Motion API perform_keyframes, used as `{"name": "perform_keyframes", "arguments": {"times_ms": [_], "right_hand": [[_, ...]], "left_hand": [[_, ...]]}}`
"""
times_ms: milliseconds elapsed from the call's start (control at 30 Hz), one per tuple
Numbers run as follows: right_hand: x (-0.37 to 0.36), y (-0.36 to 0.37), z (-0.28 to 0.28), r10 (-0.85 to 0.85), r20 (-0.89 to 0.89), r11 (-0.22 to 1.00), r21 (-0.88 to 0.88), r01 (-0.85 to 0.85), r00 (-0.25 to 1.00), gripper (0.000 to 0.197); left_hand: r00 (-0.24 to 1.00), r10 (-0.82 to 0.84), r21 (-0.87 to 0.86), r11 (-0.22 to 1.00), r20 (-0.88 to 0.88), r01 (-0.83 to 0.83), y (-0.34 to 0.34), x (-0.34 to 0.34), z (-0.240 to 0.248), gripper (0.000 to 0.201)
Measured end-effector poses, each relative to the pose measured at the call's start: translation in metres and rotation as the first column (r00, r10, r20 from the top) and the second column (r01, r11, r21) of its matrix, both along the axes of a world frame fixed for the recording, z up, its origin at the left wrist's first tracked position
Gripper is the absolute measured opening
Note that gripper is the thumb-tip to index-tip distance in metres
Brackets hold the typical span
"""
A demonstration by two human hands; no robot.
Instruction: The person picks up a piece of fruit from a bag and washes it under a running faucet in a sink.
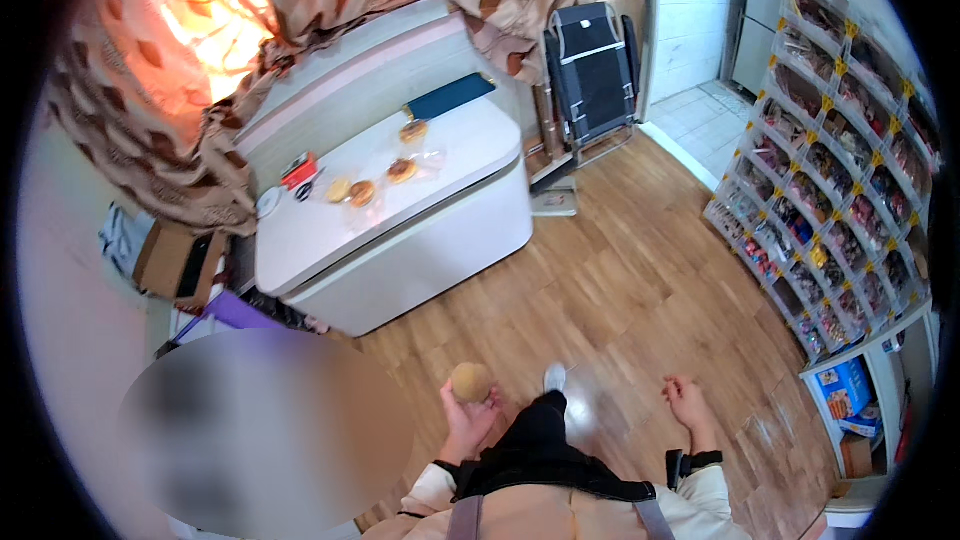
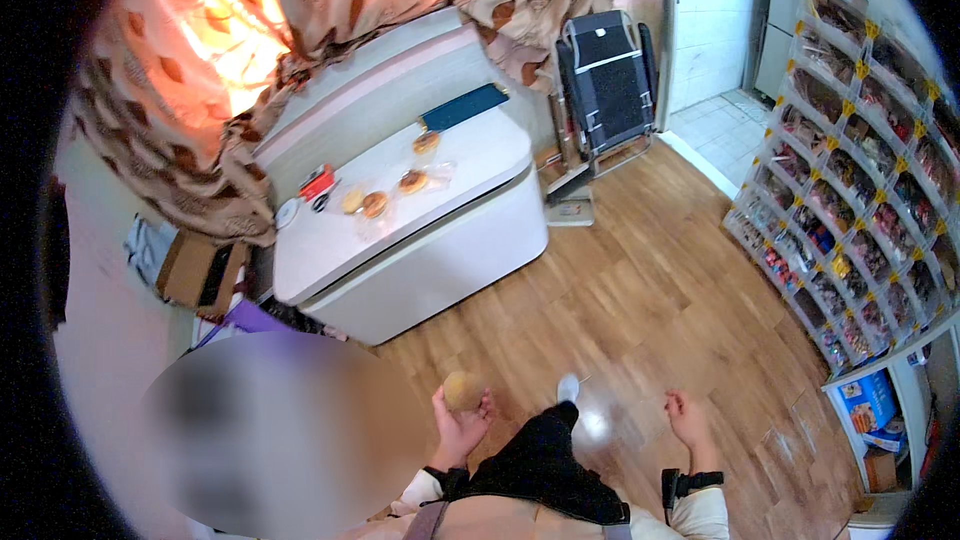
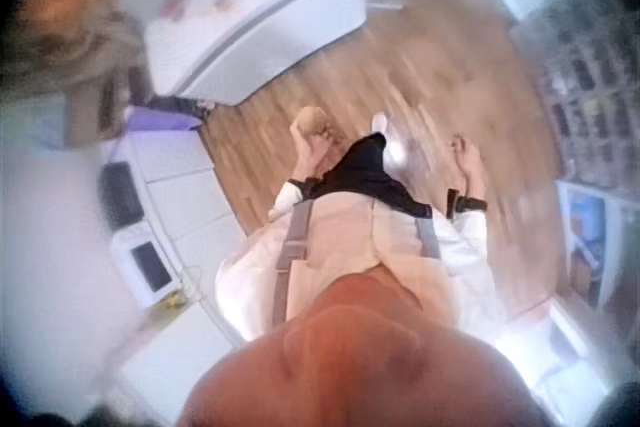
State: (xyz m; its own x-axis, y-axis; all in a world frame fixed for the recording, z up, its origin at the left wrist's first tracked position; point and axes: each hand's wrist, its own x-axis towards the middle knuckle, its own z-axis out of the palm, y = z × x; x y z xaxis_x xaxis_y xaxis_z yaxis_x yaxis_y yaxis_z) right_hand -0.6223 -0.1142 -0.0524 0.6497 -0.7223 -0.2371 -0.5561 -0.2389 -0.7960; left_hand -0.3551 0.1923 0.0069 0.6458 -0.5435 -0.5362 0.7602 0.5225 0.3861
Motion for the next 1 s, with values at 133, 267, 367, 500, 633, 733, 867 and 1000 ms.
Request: {"name": "perform_keyframes", "arguments": {"times_ms": [133, 267, 367, 500, 633, 733, 867, 1000], "right_hand": [[-0.029, -0.057, -0.119, 0.002, -0.282, 0.999, 0.036, 0.008, 0.959, 0.028], [-0.076, -0.077, -0.187, 0.121, -0.575, 0.965, 0.261, 0.041, 0.809, 0.024], [-0.047, -0.092, -0.164, -0.110, -0.604, 0.855, 0.348, 0.385, 0.789, 0.025], [-0.009, -0.148, -0.155, -0.272, -0.611, 0.749, 0.351, 0.562, 0.744, 0.028], [0.043, -0.224, -0.178, -0.279, -0.631, 0.718, 0.363, 0.594, 0.723, 0.030], [0.092, -0.313, -0.192, -0.215, -0.626, 0.761, 0.373, 0.530, 0.750, 0.032], [0.158, -0.497, -0.201, -0.203, -0.561, 0.896, 0.223, 0.383, 0.802, 0.034], [0.213, -0.725, -0.185, -0.279, -0.492, 0.958, -0.088, 0.272, 0.825, 0.034]], "left_hand": [[0.999, -0.031, 0.040, 0.999, -0.015, 0.031, -0.095, 0.065, -0.030, 0.059], [0.988, -0.156, -0.045, 0.987, 0.013, 0.156, -0.228, 0.159, -0.030, 0.056], [0.968, -0.251, -0.073, 0.965, 0.021, 0.251, -0.358, 0.220, 0.001, 0.053], [0.917, -0.380, -0.129, 0.910, 0.118, 0.393, -0.534, 0.272, 0.053, 0.052], [0.885, -0.455, -0.221, 0.857, 0.100, 0.466, -0.681, 0.289, 0.056, 0.052], [0.870, -0.492, -0.212, 0.853, -0.020, 0.477, -0.759, 0.288, 0.063, 0.052], [0.824, -0.565, -0.138, 0.813, 0.045, 0.565, -0.836, 0.317, 0.064, 0.054], [0.858, -0.509, -0.007, 0.860, 0.066, 0.511, -0.926, 0.346, 0.066, 0.058]]}}
